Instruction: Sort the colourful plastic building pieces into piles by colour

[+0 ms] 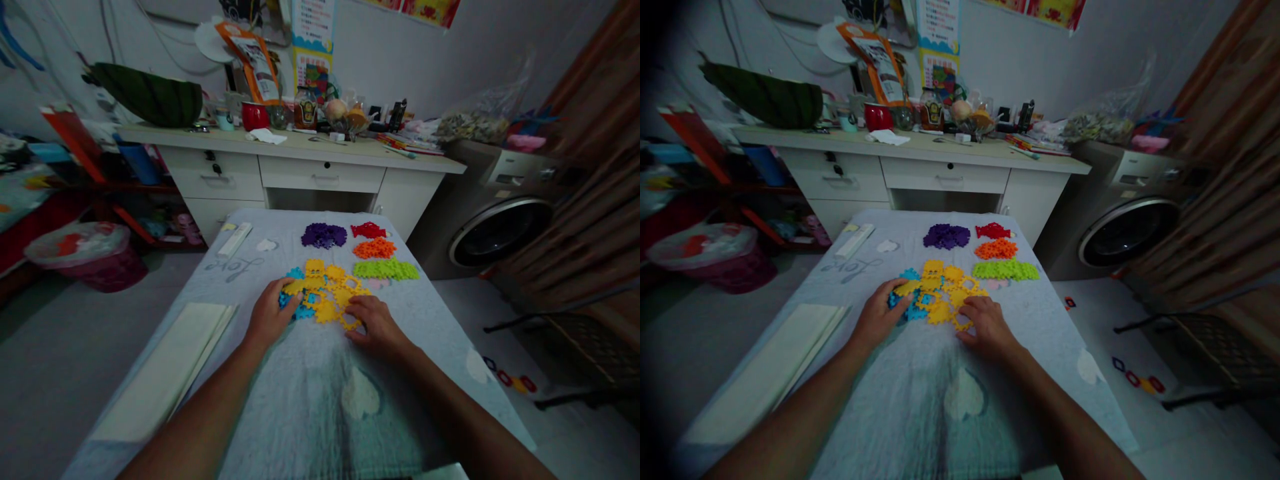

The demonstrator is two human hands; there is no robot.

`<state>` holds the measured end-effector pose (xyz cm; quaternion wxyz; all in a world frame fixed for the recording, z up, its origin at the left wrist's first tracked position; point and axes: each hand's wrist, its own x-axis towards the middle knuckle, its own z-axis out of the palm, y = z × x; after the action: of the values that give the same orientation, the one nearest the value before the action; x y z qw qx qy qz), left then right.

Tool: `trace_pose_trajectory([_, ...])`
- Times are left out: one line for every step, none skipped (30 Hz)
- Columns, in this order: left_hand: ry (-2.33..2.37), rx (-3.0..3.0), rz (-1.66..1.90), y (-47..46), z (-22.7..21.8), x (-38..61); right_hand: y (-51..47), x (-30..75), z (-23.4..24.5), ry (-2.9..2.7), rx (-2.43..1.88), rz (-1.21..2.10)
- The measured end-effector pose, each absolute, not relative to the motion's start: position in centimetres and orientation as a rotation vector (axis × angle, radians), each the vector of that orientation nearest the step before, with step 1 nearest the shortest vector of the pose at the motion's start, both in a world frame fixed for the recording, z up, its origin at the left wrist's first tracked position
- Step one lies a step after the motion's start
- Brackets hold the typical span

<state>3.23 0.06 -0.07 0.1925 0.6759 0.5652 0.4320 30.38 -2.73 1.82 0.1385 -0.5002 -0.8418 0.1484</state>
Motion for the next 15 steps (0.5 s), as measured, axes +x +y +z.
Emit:
trace_pose_trajectory([1.580, 1.870, 1.235, 0.1, -0.1, 3.2, -2.8, 30.2, 1.6, -2.426, -1.383, 0.434])
trace_pose_trajectory([1.577, 1.845, 1.257, 0.1, -0.2, 3.1, -2.8, 29.9, 1.5, -2.417, -1.316, 0.442])
trace_pose_trajectory([1.577, 1.821, 1.278, 0.1, -0.3, 3.1, -2.7, 29.6, 1.3, -2.410, -1.251, 0.453])
trace_pose_trajectory([1.576, 1.799, 1.296, 0.2, -0.3, 3.0, -2.6, 29.2, 1.2, -2.405, -1.195, 0.465])
trace_pose_trajectory([1.574, 1.778, 1.311, 0.2, -0.3, 3.0, -2.3, 28.8, 1.2, -2.400, -1.153, 0.477])
trace_pose_trajectory([1.569, 1.758, 1.322, 0.2, -0.4, 2.9, -2.0, 28.3, 1.3, -2.395, -1.130, 0.486])
trace_pose_trajectory([1.562, 1.737, 1.331, 0.3, -0.4, 2.9, -1.7, 27.8, 1.6, -2.389, -1.124, 0.493])
trace_pose_trajectory([1.556, 1.716, 1.338, 0.3, -0.5, 2.9, -1.2, 27.3, 2.0, -2.381, -1.131, 0.497])
trace_pose_trajectory([1.553, 1.693, 1.345, 0.3, -0.6, 2.8, -0.7, 26.8, 2.4, -2.367, -1.148, 0.499])
trace_pose_trajectory([1.554, 1.671, 1.353, 0.4, -0.6, 2.8, -0.1, 26.2, 2.9, -2.340, -1.173, 0.501])
trace_pose_trajectory([1.557, 1.654, 1.364, 0.4, -0.7, 2.8, 0.6, 25.7, 3.3, -2.298, -1.200, 0.507])
trace_pose_trajectory([1.560, 1.644, 1.377, 0.5, -0.8, 2.7, 1.2, 25.2, 3.7, -2.242, -1.221, 0.523])
trace_pose_trajectory([1.559, 1.642, 1.391, 0.5, -0.9, 2.7, 1.9, 24.7, 3.9, -2.169, -1.235, 0.548])
trace_pose_trajectory([1.555, 1.649, 1.406, 0.6, -1.0, 2.6, 2.5, 24.2, 4.1, -2.092, -1.233, 0.586])
trace_pose_trajectory([1.549, 1.661, 1.423, 0.6, -1.0, 2.6, 3.0, 23.7, 4.2, -2.021, -1.216, 0.633])
